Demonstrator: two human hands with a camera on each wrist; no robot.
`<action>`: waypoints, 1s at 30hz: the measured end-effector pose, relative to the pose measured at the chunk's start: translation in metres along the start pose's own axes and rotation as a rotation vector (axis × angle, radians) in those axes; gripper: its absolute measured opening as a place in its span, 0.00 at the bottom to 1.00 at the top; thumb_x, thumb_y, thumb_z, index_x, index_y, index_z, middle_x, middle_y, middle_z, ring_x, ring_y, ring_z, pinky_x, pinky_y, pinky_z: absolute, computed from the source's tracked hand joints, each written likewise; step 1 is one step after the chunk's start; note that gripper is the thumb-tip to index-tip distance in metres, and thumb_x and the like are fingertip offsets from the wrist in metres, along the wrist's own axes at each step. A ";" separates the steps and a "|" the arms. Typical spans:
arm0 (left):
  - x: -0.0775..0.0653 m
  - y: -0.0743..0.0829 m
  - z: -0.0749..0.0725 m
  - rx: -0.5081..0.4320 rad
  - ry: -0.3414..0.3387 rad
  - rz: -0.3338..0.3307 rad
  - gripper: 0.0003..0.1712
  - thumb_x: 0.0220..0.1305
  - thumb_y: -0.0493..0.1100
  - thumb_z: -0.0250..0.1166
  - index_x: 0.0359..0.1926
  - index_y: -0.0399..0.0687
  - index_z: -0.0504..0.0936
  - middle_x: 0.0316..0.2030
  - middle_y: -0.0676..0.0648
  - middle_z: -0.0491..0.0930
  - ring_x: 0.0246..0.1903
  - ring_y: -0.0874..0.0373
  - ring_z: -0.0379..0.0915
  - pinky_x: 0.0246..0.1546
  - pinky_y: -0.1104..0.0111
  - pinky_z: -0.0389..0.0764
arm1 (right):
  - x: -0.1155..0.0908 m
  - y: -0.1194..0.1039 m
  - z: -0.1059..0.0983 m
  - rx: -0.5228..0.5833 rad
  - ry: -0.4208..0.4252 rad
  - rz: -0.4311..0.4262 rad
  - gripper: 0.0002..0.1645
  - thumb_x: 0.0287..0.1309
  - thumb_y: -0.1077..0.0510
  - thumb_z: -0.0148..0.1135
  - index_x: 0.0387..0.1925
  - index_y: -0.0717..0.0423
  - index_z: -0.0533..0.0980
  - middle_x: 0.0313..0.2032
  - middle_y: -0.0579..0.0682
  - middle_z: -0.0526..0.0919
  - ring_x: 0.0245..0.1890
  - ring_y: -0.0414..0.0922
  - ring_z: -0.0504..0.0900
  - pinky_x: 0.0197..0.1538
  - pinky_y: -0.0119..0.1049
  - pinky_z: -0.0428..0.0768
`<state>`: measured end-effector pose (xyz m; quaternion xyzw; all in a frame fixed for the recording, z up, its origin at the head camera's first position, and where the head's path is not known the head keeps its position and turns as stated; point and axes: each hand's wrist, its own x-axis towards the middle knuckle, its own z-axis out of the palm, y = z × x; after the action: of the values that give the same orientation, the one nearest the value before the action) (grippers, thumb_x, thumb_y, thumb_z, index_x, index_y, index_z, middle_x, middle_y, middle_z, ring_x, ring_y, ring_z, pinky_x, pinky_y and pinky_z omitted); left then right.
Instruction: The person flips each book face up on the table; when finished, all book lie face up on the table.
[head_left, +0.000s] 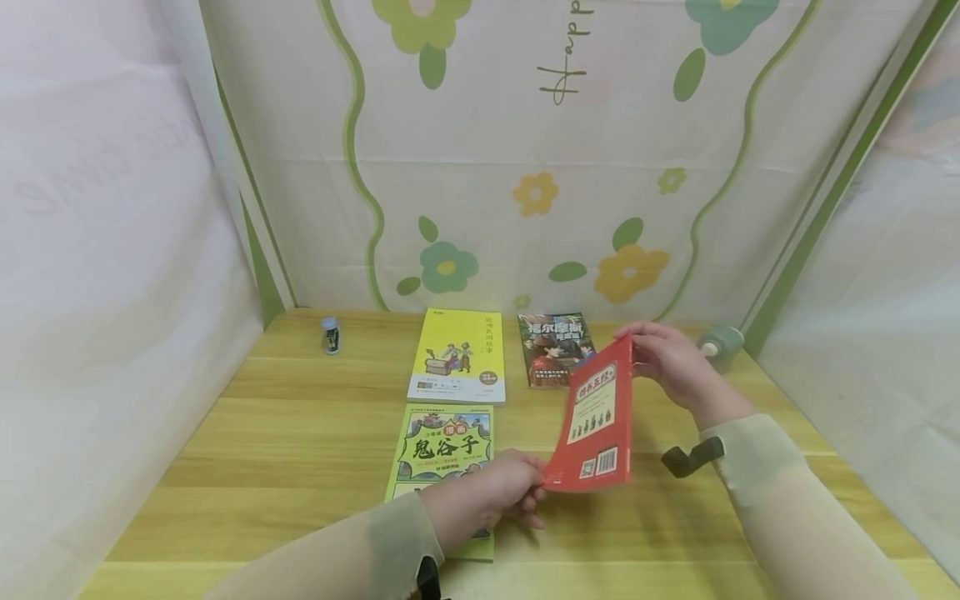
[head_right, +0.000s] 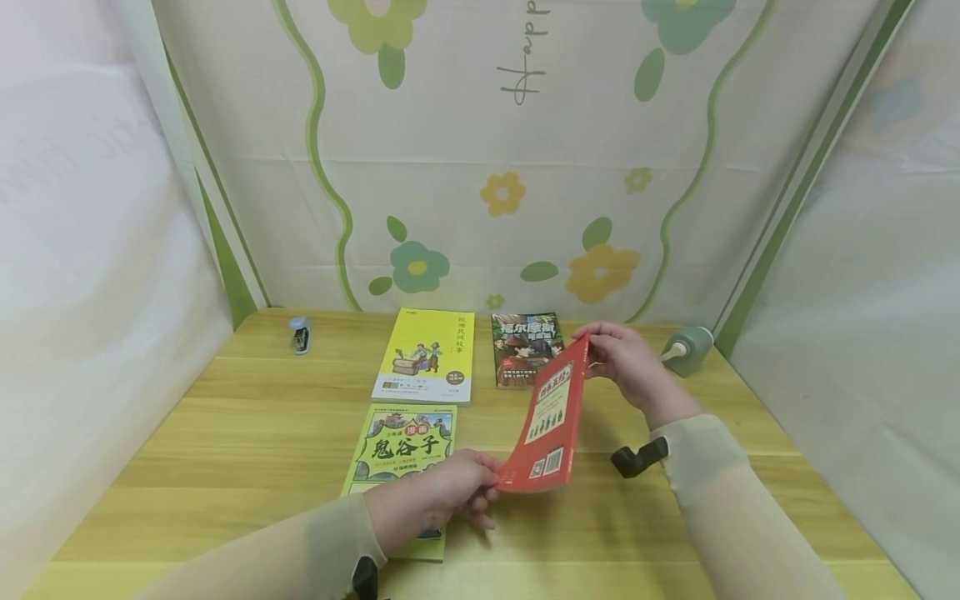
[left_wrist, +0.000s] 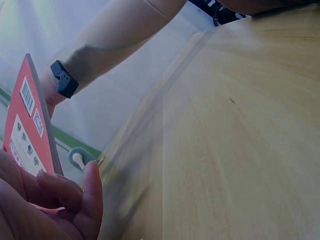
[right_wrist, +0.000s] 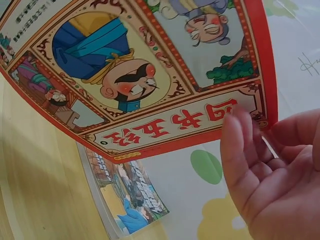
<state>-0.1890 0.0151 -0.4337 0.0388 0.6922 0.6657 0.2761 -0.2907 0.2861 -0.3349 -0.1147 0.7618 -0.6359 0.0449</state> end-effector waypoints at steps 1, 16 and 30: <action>0.000 0.000 0.000 -0.002 0.001 -0.001 0.12 0.67 0.31 0.53 0.44 0.36 0.82 0.18 0.51 0.70 0.12 0.66 0.60 0.24 0.63 0.86 | 0.000 0.000 0.000 -0.016 0.004 -0.002 0.14 0.75 0.58 0.48 0.49 0.63 0.75 0.45 0.55 0.78 0.43 0.47 0.82 0.42 0.39 0.85; -0.003 0.001 0.003 -0.015 -0.048 -0.006 0.11 0.67 0.31 0.54 0.43 0.34 0.82 0.19 0.50 0.72 0.14 0.65 0.62 0.21 0.67 0.84 | 0.002 0.011 -0.003 -0.210 0.008 -0.069 0.21 0.76 0.55 0.46 0.51 0.72 0.73 0.53 0.60 0.76 0.56 0.52 0.75 0.63 0.38 0.70; -0.004 0.001 0.004 -0.021 -0.079 -0.016 0.12 0.67 0.32 0.54 0.45 0.35 0.82 0.19 0.50 0.72 0.14 0.66 0.62 0.20 0.68 0.84 | 0.003 0.013 -0.001 -0.072 -0.039 -0.142 0.13 0.76 0.61 0.43 0.42 0.63 0.74 0.41 0.51 0.79 0.46 0.48 0.80 0.56 0.32 0.78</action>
<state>-0.1839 0.0166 -0.4313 0.0567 0.6738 0.6687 0.3090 -0.2956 0.2879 -0.3469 -0.1823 0.7732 -0.6073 0.0103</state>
